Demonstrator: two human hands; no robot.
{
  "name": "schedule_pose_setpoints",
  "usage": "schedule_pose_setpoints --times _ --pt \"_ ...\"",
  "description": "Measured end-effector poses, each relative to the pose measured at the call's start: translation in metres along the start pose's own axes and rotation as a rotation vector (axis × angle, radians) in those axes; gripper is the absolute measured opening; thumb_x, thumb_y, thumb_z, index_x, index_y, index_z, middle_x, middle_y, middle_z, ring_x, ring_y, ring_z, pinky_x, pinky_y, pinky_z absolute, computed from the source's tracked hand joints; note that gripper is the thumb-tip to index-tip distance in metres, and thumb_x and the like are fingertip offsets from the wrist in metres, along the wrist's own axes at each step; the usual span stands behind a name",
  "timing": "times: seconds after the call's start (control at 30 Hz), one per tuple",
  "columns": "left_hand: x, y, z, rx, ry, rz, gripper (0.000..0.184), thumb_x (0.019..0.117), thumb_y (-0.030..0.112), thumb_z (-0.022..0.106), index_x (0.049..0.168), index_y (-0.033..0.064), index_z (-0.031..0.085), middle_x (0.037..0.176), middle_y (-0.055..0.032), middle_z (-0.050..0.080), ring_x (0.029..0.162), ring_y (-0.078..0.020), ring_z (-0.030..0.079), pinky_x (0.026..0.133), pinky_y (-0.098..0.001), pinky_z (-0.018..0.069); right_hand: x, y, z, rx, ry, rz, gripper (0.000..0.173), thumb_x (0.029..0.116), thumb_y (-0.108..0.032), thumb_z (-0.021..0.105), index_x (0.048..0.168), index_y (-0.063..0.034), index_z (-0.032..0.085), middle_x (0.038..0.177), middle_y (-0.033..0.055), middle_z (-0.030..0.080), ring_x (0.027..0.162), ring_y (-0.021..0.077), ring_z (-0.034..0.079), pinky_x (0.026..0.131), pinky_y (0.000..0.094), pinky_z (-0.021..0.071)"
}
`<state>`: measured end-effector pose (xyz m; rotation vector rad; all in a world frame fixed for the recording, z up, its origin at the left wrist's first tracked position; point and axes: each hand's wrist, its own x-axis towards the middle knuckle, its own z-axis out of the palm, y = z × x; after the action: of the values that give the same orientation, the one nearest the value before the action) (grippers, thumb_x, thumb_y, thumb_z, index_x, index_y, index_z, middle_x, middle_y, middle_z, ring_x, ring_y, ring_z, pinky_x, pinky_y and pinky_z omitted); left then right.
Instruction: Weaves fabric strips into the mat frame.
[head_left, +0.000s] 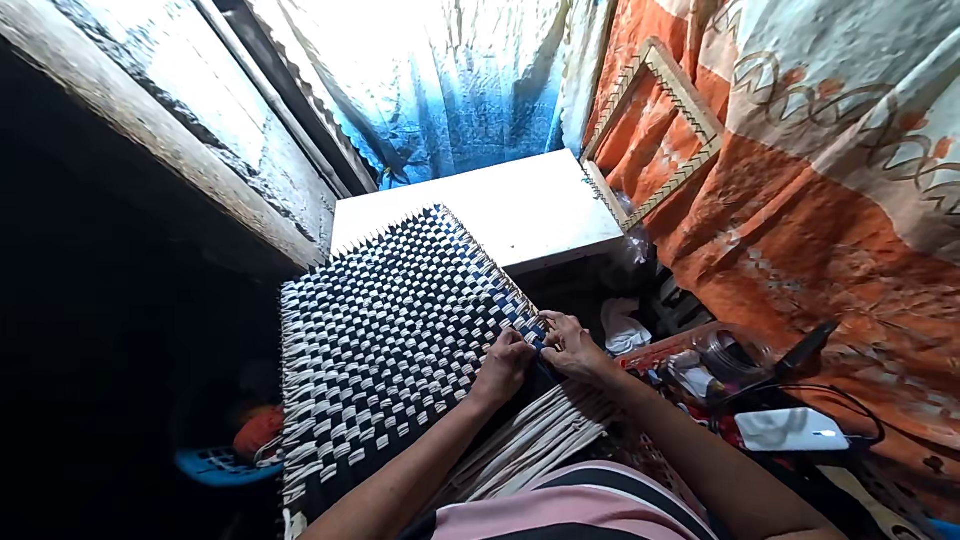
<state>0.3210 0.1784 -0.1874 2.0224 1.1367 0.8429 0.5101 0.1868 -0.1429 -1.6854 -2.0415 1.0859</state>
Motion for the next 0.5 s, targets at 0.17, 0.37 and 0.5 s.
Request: schedule_pose_setpoints --times 0.17,0.37,0.5 --pt "0.004 0.003 0.014 0.137 -0.041 -0.027 0.023 0.0972 0.012 0.058 0.092 0.0011 0.077 0.106 -0.0209 0.064 0.099 -0.0301 0.064 0.09 -0.0429 0.0529 -0.002 -0.001 -0.003 -0.007 -0.037 -0.004 0.025 0.1 -0.013 0.054 0.103 0.0002 0.074 0.164 0.01 0.036 0.148 0.0295 0.033 0.116 0.0569 0.0269" --pt "-0.001 0.005 0.017 0.095 -0.003 -0.05 0.027 0.098 0.013 0.05 0.101 0.0054 0.076 0.11 -0.0181 0.059 0.108 -0.0318 0.057 0.094 -0.0502 0.0441 -0.011 -0.009 -0.007 -0.455 0.01 -0.079 0.022 0.0957 -0.017 0.061 0.11 -0.0148 0.078 0.165 0.0028 0.037 0.151 0.0338 0.029 0.116 0.0688 0.0156" --pt "-0.006 0.008 0.014 0.107 -0.027 -0.04 0.033 0.0998 0.012 0.046 0.115 0.0068 0.075 0.118 -0.0196 0.058 0.119 -0.0354 0.052 0.101 -0.0529 0.04 -0.01 -0.002 -0.004 -0.244 0.065 -0.095 0.024 0.098 -0.017 0.059 0.108 -0.0099 0.079 0.163 0.0074 0.04 0.149 0.0319 0.034 0.117 0.0635 0.0193"
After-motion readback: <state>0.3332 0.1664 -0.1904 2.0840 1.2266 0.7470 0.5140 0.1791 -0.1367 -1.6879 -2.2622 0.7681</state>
